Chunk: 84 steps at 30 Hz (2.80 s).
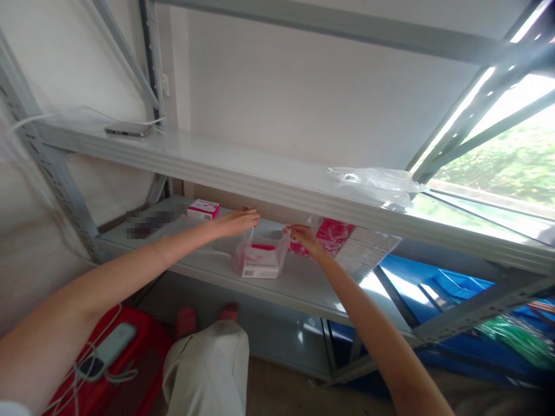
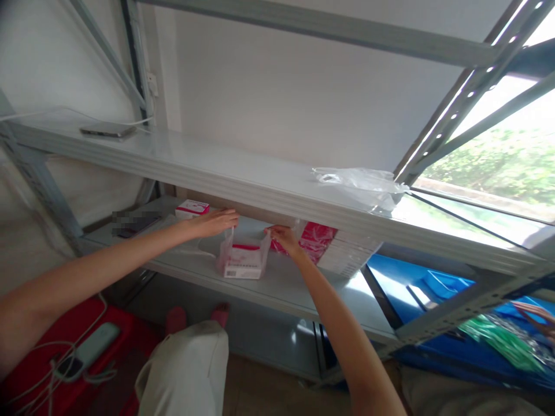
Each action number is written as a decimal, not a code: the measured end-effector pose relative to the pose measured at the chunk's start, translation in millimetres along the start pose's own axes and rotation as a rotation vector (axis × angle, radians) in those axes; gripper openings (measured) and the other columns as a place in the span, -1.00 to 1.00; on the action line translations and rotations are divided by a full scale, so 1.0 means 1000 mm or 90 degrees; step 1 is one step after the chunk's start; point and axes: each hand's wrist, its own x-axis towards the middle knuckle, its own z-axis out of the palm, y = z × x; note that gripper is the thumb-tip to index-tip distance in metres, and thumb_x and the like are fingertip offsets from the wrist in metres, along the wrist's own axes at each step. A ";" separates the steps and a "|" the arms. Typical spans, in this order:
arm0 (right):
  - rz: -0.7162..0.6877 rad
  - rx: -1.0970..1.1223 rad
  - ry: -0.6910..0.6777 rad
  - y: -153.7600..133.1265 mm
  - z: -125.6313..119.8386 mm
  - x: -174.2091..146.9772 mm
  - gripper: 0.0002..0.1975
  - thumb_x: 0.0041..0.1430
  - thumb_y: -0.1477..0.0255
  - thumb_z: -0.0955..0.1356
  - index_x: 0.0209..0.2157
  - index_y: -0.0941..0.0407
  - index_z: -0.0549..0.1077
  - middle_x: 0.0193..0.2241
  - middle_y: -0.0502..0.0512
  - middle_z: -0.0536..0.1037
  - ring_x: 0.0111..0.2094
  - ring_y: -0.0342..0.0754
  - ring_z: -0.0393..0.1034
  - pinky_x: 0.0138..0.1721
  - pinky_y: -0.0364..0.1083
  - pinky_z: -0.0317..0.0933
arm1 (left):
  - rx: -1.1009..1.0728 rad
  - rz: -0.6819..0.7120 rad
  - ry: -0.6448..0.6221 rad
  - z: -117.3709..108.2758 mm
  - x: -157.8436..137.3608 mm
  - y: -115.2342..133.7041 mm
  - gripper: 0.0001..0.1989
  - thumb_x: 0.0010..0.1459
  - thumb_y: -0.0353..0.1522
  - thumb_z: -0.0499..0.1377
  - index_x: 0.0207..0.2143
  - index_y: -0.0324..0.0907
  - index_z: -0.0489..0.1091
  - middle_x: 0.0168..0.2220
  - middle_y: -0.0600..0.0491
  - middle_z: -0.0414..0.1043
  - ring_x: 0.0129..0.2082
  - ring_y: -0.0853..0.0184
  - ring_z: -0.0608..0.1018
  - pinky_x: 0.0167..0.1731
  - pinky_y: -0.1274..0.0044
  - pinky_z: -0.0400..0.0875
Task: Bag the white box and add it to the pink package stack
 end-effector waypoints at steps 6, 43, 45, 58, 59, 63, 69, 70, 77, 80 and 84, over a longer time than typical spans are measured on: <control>0.038 0.139 -0.058 -0.003 0.019 -0.018 -0.53 0.05 -0.01 0.23 -0.27 0.04 0.54 -0.12 0.10 0.52 -0.06 0.02 0.36 -0.01 -0.03 0.17 | -0.387 -0.206 0.066 0.037 -0.011 -0.026 -0.94 0.11 -0.48 0.09 -0.39 -0.23 0.35 -0.30 0.02 0.41 -0.24 0.33 0.44 -0.21 0.53 0.28; 0.151 0.304 0.093 0.005 0.124 -0.019 -0.57 0.11 0.08 0.16 -0.16 0.07 0.38 -0.19 0.15 0.47 -0.13 0.04 0.31 -0.10 0.02 0.14 | -0.468 -0.291 0.014 0.029 0.041 0.042 -0.62 0.06 -0.54 0.08 -0.06 -0.18 0.44 -0.18 -0.03 0.48 -0.16 0.28 0.47 -0.15 0.52 0.30; 0.174 0.322 0.106 0.003 0.125 -0.017 -0.56 0.10 0.04 0.15 -0.24 0.07 0.41 -0.29 0.12 0.49 -0.22 0.02 0.34 -0.17 -0.02 0.16 | -0.501 -0.273 0.084 0.039 0.031 0.028 -0.68 0.08 -0.52 0.11 -0.09 -0.24 0.45 -0.15 -0.07 0.46 -0.13 0.29 0.46 -0.12 0.53 0.29; 0.125 0.311 0.137 0.010 0.121 -0.011 -0.57 -0.01 0.00 0.22 -0.51 0.09 0.39 -0.52 0.06 0.44 -0.42 -0.05 0.30 -0.38 -0.11 0.14 | -0.228 -0.257 0.192 0.043 0.010 0.033 -0.88 0.12 -0.41 0.17 -0.46 -0.12 0.48 -0.36 0.10 0.49 -0.16 0.27 0.41 0.18 0.26 -0.14; 0.082 0.294 0.133 0.010 0.119 -0.011 -0.55 -0.02 -0.02 0.22 -0.54 0.09 0.39 -0.52 0.06 0.44 -0.41 -0.05 0.30 -0.35 -0.10 0.15 | -0.234 -0.286 0.217 0.043 0.010 0.033 -0.88 0.12 -0.40 0.17 -0.46 -0.12 0.47 -0.36 0.10 0.49 -0.14 0.26 0.40 0.19 0.24 -0.16; 0.032 0.282 0.143 0.009 0.114 -0.015 -0.53 -0.01 -0.05 0.22 -0.57 0.08 0.35 -0.56 0.04 0.40 -0.44 -0.06 0.28 -0.34 -0.09 0.16 | -0.415 -0.346 0.284 0.061 0.009 0.041 -0.85 0.07 -0.34 0.22 -0.27 -0.17 0.42 -0.27 0.02 0.46 -0.16 0.27 0.43 0.05 0.33 0.16; 0.043 0.233 0.152 0.010 0.106 -0.024 -0.57 0.05 -0.01 0.22 -0.52 0.07 0.37 -0.54 0.04 0.41 -0.42 -0.05 0.30 -0.31 -0.08 0.17 | -0.611 -0.349 0.162 0.104 0.004 0.066 -0.30 -0.08 -0.37 0.31 0.13 -0.18 0.15 -0.11 -0.08 0.43 -0.16 0.24 0.49 -0.13 0.43 0.33; 0.017 0.217 0.156 0.011 0.104 -0.025 -0.57 0.06 -0.01 0.21 -0.52 0.07 0.36 -0.53 0.04 0.40 -0.41 -0.05 0.29 -0.29 -0.08 0.17 | -0.623 -0.375 0.173 0.107 0.003 0.066 -0.42 -0.03 -0.41 0.25 0.08 -0.18 0.23 -0.12 -0.07 0.45 -0.17 0.24 0.50 -0.13 0.44 0.33; -0.157 -0.014 0.095 0.026 0.090 -0.033 -0.74 0.13 0.34 0.23 -0.53 0.06 0.47 -0.47 0.07 0.40 -0.38 -0.04 0.29 -0.27 -0.07 0.16 | -0.810 -0.469 0.152 0.106 -0.003 0.049 -0.87 -0.05 -0.46 0.17 -0.39 -0.28 0.47 -0.37 -0.01 0.51 -0.31 0.30 0.53 -0.24 0.51 0.37; -0.185 -0.107 0.048 0.028 0.086 -0.036 -0.73 0.10 0.50 0.22 -0.38 0.04 0.54 -0.42 0.08 0.45 -0.35 -0.03 0.32 -0.26 -0.07 0.17 | -0.896 -0.473 0.131 0.103 -0.005 0.048 -0.79 -0.02 -0.39 0.18 -0.29 -0.29 0.47 -0.31 -0.04 0.51 -0.28 0.31 0.52 -0.21 0.50 0.36; -0.202 -0.244 0.063 0.027 0.086 -0.036 -0.68 0.11 0.56 0.21 -0.27 0.00 0.55 -0.34 0.10 0.47 -0.31 -0.03 0.33 -0.23 -0.08 0.17 | -0.907 -0.493 0.142 0.105 -0.005 0.044 -0.70 0.13 -0.30 0.07 -0.17 -0.27 0.45 -0.21 -0.08 0.49 -0.25 0.33 0.51 -0.24 0.51 0.37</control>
